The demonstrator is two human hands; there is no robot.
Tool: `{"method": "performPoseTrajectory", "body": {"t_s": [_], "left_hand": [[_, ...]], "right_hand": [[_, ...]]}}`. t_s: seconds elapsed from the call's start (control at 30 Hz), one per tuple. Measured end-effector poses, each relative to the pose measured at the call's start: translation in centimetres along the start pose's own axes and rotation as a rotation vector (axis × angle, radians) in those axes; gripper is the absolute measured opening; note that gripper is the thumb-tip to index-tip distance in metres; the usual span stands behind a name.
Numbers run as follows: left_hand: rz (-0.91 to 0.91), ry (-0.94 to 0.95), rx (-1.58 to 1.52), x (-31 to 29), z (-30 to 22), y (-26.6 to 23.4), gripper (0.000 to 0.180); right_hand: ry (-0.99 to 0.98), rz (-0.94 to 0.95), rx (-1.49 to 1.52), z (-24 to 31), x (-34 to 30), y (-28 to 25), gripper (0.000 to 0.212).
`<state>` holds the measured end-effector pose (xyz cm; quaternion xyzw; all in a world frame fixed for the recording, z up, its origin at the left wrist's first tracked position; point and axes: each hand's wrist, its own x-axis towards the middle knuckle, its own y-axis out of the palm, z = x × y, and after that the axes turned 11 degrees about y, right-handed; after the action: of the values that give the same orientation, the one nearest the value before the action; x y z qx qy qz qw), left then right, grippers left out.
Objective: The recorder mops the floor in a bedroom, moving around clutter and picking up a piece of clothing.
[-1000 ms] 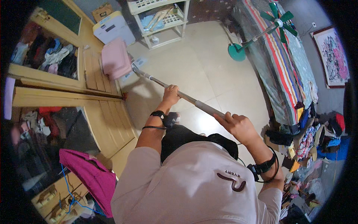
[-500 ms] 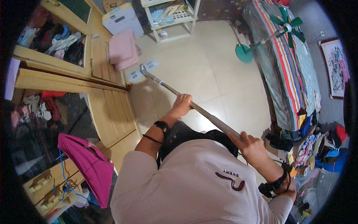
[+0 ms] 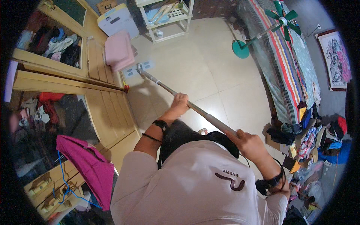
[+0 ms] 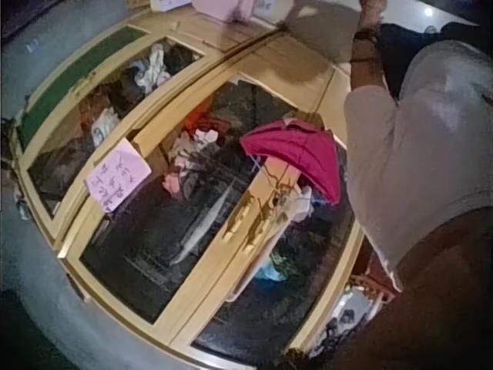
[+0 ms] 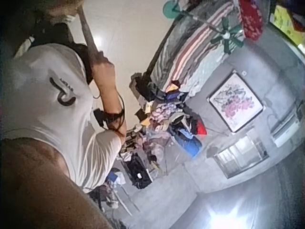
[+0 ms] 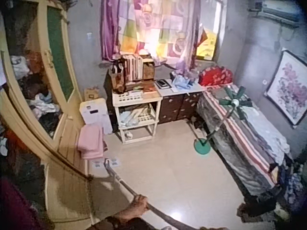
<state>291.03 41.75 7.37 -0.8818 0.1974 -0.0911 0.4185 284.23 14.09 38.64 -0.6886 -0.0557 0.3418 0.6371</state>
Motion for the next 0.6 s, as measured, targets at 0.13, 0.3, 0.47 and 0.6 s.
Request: {"method": "performPoseTrajectory", "body": {"t_s": [0.13,0.3,0.47,0.6], "left_hand": [[0.008,0.106,-0.058,-1.1,-4.9,0.2,0.040],[0.001,0.154,-0.077,-1.5,-3.8,-2.1,0.035],[0.003,0.176,0.000,-0.7,1.9,-2.8,0.037],[-0.034,0.046,0.001,0.0,4.9,-3.4,0.041]], "right_hand": [[0.068,0.007,0.045,-0.4,-3.8,-2.1,0.053],[0.196,0.026,0.191,1.3,-2.8,-2.1,0.059],[0.306,0.023,0.372,3.1,1.6,0.0,0.057],[0.337,-0.079,0.604,3.4,4.0,1.3,0.048]]}}
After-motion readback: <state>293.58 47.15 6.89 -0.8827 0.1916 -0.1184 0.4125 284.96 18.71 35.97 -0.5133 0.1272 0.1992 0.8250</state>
